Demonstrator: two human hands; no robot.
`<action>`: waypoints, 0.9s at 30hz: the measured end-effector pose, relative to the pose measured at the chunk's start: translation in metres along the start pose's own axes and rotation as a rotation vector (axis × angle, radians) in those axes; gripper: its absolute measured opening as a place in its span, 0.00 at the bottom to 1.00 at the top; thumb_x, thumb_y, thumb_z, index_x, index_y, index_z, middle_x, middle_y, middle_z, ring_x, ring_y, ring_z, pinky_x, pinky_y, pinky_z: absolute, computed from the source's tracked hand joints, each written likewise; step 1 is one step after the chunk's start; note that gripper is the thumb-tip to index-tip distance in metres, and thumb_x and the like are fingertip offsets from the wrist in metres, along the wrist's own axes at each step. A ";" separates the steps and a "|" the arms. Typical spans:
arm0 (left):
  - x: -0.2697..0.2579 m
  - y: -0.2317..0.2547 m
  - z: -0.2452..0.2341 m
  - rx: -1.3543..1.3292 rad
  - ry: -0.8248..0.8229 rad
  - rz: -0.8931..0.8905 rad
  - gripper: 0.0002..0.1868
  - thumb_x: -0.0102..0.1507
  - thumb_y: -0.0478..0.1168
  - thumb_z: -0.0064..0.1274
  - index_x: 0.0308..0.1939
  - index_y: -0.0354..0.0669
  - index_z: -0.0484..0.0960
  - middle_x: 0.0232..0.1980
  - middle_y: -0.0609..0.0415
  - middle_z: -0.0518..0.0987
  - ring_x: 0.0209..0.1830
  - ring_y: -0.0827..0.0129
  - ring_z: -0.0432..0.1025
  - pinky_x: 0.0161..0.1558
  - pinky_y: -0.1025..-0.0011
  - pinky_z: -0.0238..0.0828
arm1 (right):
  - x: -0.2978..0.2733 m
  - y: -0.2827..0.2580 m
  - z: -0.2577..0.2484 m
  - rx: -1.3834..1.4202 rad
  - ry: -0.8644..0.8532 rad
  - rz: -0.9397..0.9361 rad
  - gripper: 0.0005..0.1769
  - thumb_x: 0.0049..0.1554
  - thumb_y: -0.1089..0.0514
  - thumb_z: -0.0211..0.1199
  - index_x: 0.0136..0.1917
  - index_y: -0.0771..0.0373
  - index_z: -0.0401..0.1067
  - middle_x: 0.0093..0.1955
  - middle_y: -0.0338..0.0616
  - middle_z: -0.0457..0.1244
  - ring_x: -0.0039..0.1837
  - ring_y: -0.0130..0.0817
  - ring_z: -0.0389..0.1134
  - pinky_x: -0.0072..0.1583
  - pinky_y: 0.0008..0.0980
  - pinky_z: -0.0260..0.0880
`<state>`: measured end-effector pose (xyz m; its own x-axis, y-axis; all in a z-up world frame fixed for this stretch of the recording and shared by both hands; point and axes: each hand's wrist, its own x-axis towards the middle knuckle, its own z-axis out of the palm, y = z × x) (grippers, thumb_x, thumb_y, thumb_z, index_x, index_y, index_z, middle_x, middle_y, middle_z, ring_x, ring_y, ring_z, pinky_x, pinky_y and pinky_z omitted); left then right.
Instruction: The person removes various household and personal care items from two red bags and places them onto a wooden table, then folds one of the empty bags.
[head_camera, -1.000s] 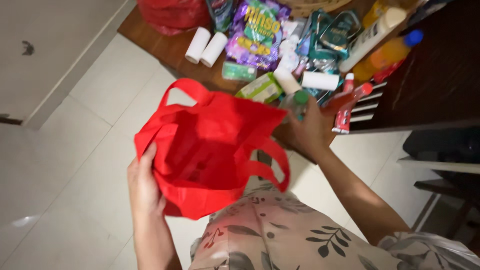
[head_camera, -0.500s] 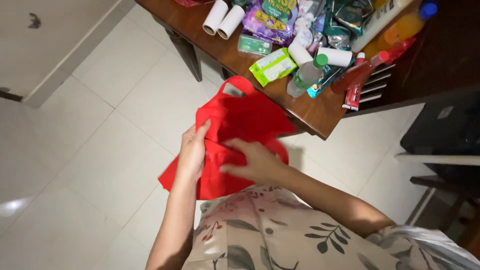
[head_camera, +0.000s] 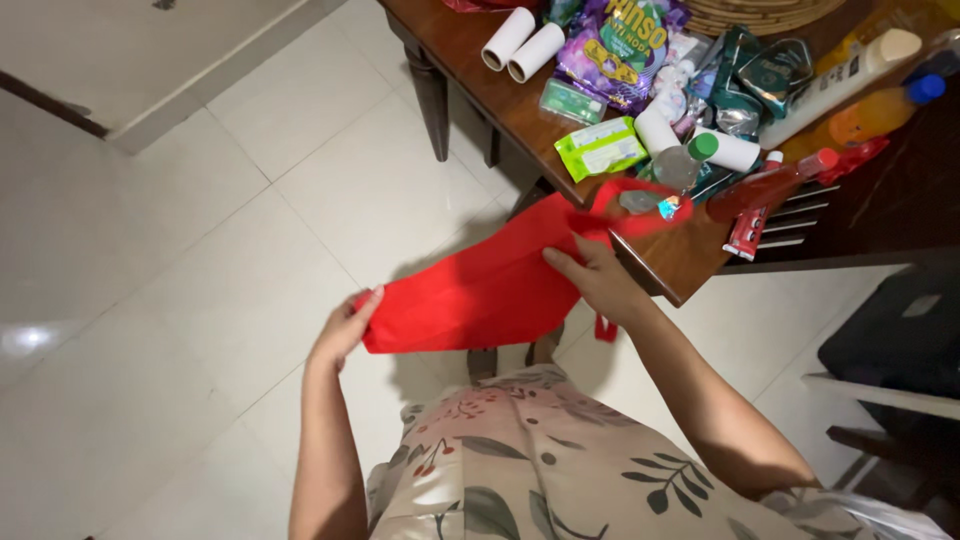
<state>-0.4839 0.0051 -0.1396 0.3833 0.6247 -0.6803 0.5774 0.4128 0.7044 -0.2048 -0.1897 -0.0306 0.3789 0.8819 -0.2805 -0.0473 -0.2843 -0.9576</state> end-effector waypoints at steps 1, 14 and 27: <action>-0.001 -0.008 0.003 -0.061 -0.040 0.003 0.39 0.54 0.62 0.48 0.58 0.36 0.68 0.47 0.55 0.74 0.43 0.79 0.68 0.45 0.77 0.64 | -0.001 0.000 -0.001 -0.020 0.018 0.013 0.18 0.56 0.53 0.51 0.56 0.65 0.66 0.51 0.40 0.64 0.53 0.24 0.64 0.55 0.26 0.63; 0.014 -0.036 0.024 -0.686 -0.165 0.166 0.18 0.56 0.30 0.42 0.51 0.31 0.71 0.43 0.51 0.77 0.40 0.76 0.72 0.42 0.81 0.68 | -0.006 0.015 -0.045 0.631 0.324 0.044 0.14 0.57 0.59 0.49 0.52 0.70 0.63 0.53 0.46 0.61 0.55 0.32 0.63 0.56 0.31 0.63; 0.004 0.047 0.001 -0.184 0.168 0.441 0.12 0.60 0.38 0.52 0.43 0.32 0.79 0.36 0.50 0.77 0.34 0.74 0.68 0.41 0.76 0.64 | -0.008 -0.012 -0.072 -0.098 0.517 -0.147 0.13 0.61 0.58 0.50 0.48 0.71 0.70 0.41 0.41 0.64 0.42 0.22 0.60 0.46 0.23 0.62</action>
<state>-0.4544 0.0267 -0.1095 0.4320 0.8576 -0.2790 0.2445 0.1864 0.9516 -0.1405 -0.2199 -0.0117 0.7812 0.6222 -0.0517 0.1176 -0.2278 -0.9666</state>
